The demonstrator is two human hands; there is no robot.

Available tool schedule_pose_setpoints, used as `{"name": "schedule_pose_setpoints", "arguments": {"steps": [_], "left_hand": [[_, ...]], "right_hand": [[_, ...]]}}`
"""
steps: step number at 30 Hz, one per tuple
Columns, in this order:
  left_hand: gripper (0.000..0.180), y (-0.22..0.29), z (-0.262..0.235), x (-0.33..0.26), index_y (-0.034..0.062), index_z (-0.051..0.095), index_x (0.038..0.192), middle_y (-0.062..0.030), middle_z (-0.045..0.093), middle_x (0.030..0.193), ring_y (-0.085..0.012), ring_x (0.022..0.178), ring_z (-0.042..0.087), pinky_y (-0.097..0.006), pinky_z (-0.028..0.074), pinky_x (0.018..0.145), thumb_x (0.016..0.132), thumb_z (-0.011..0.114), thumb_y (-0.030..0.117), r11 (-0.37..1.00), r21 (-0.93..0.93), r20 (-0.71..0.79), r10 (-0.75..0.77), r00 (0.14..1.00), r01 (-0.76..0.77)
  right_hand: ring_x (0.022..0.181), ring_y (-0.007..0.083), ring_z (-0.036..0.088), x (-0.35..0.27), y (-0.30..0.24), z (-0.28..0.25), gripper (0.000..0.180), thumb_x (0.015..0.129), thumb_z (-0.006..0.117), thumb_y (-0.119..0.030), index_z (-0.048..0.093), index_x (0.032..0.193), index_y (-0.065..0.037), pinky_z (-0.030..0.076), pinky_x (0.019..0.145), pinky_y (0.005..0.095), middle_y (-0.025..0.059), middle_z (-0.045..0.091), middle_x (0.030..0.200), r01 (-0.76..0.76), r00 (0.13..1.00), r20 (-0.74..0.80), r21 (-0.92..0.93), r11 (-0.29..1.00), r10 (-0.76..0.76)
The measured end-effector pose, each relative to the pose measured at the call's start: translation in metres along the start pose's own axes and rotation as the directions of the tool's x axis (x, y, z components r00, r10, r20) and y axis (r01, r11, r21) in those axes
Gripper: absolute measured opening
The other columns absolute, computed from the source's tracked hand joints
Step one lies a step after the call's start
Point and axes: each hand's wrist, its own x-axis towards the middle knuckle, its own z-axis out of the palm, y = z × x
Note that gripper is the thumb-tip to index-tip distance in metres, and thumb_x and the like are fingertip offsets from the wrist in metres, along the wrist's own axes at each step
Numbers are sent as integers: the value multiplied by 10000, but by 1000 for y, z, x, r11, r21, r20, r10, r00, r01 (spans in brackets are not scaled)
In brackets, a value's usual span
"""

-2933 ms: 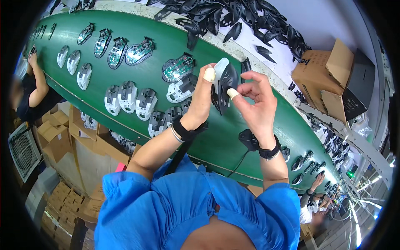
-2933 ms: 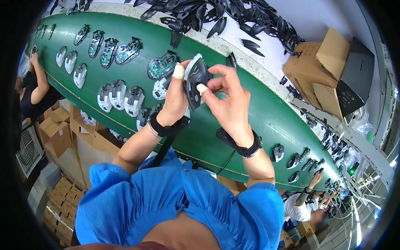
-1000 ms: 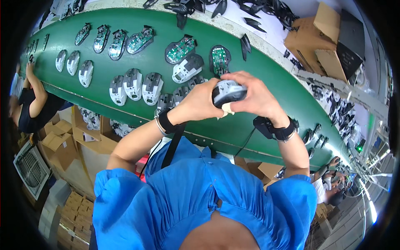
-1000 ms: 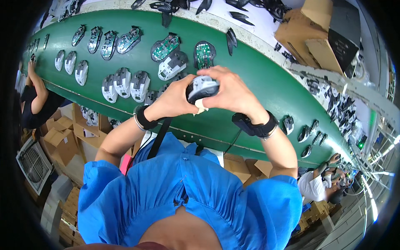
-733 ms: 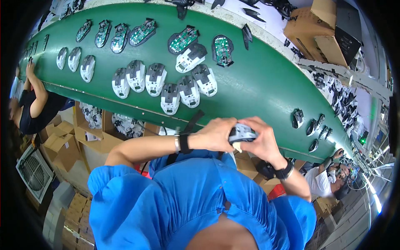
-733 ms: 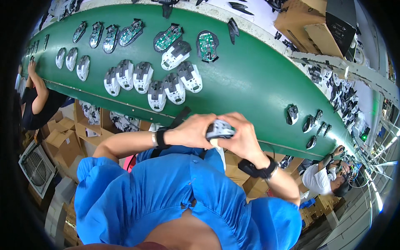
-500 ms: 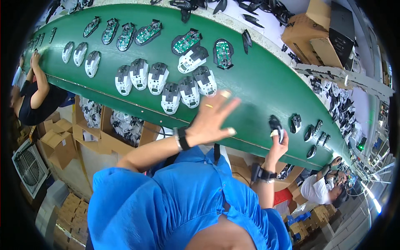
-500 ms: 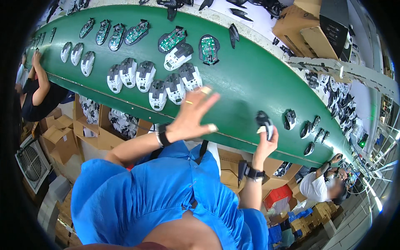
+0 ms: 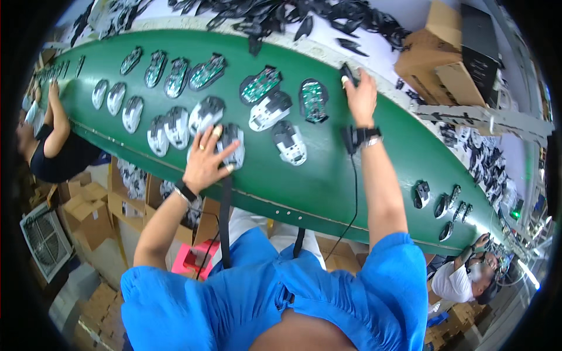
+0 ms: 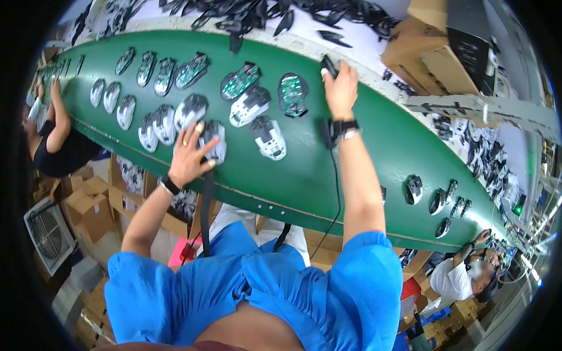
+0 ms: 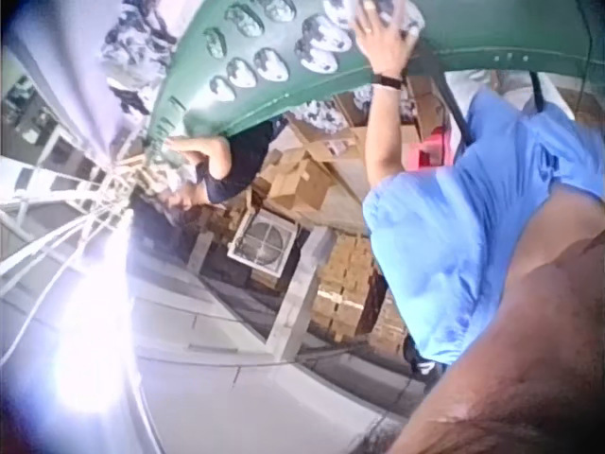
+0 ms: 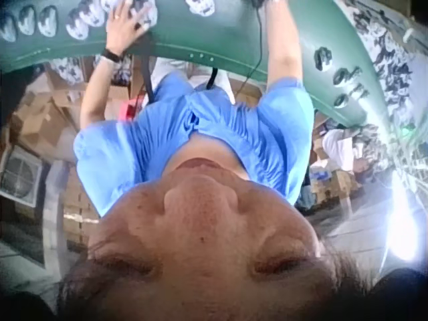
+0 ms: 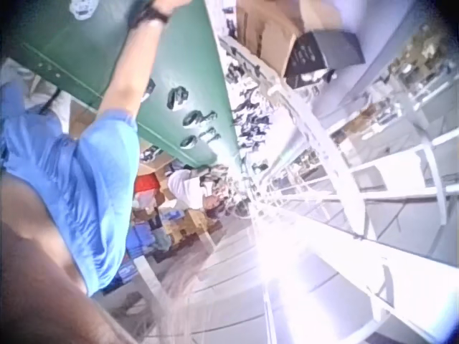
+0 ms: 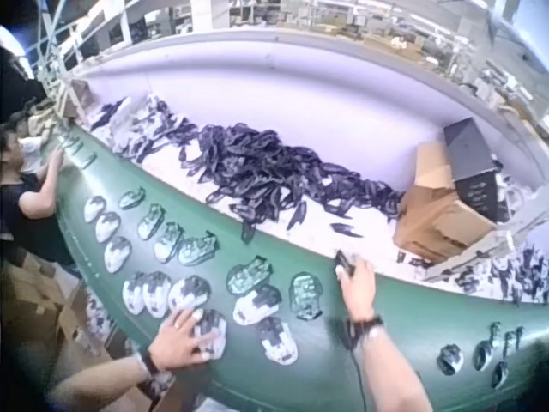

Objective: The person assembles small electronic devices by attaching black plastic covers to white circuit board units on a green table. They repeatedly pick up a unit, snap on a cover, and place the finished item back on the table or into a cardboard box.

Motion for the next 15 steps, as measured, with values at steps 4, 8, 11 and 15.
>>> {"name": "schedule_pose_setpoints", "arguments": {"steps": [4,8,11,15], "left_hand": [[692,-39,-15,10,323,508,1346,-174,354,1442,-363,1368,294,-515,215,1128,693,735,365,997,45,35,59,998,-60],[700,-15,-26,8,286,508,1343,-162,414,1391,-351,1326,359,-508,279,1090,677,722,274,992,17,-176,-116,977,121],[686,52,-16,25,34,520,1261,-224,521,1175,-401,1098,493,-497,401,937,632,719,223,892,-442,-275,-236,932,95],[974,147,40,61,-54,291,1415,-300,344,1344,-437,1246,345,-512,310,1014,694,763,400,644,-554,-141,-697,703,528]], "right_hand": [[945,338,614,15,7,13,273,802,687,-187,652,1049,-76,507,797,448,142,619,1037,-89,976,198,5,996,86],[911,261,587,-48,3,-29,293,806,640,-68,674,1088,-136,507,740,387,80,612,966,297,948,-63,-188,936,-313],[998,341,580,-111,26,-35,427,810,510,23,598,1217,-70,480,857,426,158,616,1089,480,876,93,-242,843,-473],[1156,409,506,-159,21,-48,535,802,561,-59,473,1320,41,397,997,464,240,525,1291,521,843,321,-293,802,-431]]}}
